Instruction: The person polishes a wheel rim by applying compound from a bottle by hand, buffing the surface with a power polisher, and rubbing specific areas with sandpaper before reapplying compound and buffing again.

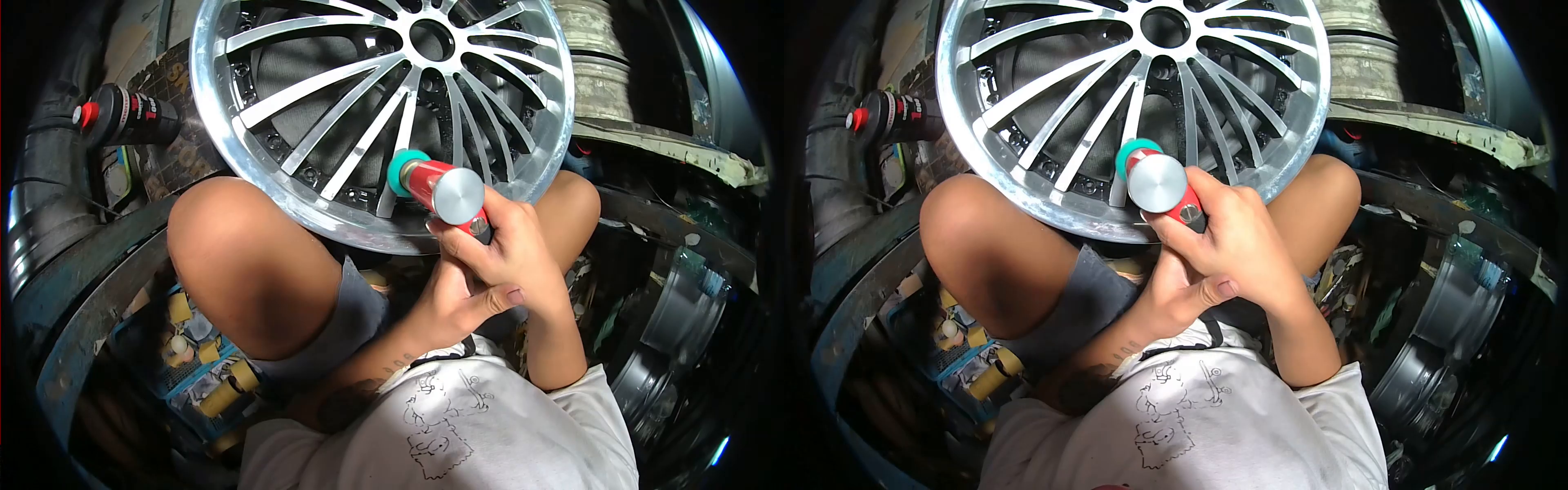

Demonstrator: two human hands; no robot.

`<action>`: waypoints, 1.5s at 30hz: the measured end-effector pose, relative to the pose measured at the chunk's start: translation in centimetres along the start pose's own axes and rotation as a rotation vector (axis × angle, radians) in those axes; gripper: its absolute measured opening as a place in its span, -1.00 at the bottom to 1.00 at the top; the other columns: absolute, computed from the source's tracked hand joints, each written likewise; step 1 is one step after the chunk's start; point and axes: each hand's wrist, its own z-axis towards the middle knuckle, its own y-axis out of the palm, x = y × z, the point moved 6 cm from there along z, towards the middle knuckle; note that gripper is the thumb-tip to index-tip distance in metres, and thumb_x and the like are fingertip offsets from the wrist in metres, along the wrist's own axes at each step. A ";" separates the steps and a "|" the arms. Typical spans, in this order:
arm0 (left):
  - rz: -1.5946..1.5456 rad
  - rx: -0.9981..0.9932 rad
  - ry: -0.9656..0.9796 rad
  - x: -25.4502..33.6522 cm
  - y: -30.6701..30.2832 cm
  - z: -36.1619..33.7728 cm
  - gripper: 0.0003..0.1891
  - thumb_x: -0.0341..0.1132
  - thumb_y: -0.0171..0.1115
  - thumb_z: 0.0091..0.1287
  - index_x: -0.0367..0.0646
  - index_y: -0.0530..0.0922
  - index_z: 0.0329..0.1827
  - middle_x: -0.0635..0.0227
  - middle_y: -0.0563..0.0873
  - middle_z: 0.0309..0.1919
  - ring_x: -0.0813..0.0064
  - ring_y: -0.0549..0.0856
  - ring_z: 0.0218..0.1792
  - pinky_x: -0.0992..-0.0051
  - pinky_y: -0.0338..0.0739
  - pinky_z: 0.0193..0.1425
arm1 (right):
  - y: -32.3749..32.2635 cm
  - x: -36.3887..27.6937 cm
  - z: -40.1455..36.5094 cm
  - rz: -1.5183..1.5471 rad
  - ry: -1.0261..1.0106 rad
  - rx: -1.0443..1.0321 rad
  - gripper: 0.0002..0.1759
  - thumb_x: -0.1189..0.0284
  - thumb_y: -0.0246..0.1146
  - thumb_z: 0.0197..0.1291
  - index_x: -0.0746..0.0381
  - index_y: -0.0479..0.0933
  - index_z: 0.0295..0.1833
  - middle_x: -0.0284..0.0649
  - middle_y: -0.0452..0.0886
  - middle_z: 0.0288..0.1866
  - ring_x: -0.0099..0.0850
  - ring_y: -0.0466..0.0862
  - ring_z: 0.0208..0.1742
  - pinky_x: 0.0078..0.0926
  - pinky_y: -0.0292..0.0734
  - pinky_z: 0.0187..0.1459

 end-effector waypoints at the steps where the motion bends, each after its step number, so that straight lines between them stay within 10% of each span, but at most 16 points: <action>1: 0.028 -0.011 -0.020 -0.1 0.0 -0.1 0.10 -0.07 0.49 0.42 -0.39 -0.17 0.67 -0.02 0.24 0.55 0.18 0.29 0.61 0.18 0.23 0.65 | 0.1 0.0 0.0 -0.022 -0.004 -0.003 -0.70 0.30 0.46 0.21 0.30 0.62 -0.13 0.06 0.67 -0.45 0.05 0.74 -0.42 -0.22 0.57 -0.40; 16: 0.039 -0.028 -0.097 -1.4 0.4 -1.1 -0.31 -0.25 0.31 0.48 -0.49 0.24 0.51 0.08 0.48 0.37 0.32 0.47 0.47 0.30 0.39 0.53 | 0.6 -0.1 -0.9 -0.120 -0.212 -0.024 -0.56 0.37 0.44 0.12 0.26 0.63 0.12 0.04 0.75 -0.23 0.05 0.79 -0.22 -0.21 0.70 -0.20; 45: -0.143 -0.011 -0.008 0.3 0.6 1.0 -0.10 -0.31 0.31 0.50 -0.38 -0.14 0.67 0.02 0.29 0.52 0.25 0.35 0.57 0.22 0.26 0.62 | -1.2 -1.1 1.9 -0.085 -0.169 -0.014 -0.65 0.39 0.43 0.09 0.28 0.67 0.00 0.00 0.70 -0.42 0.00 0.74 -0.43 -0.24 0.62 -0.37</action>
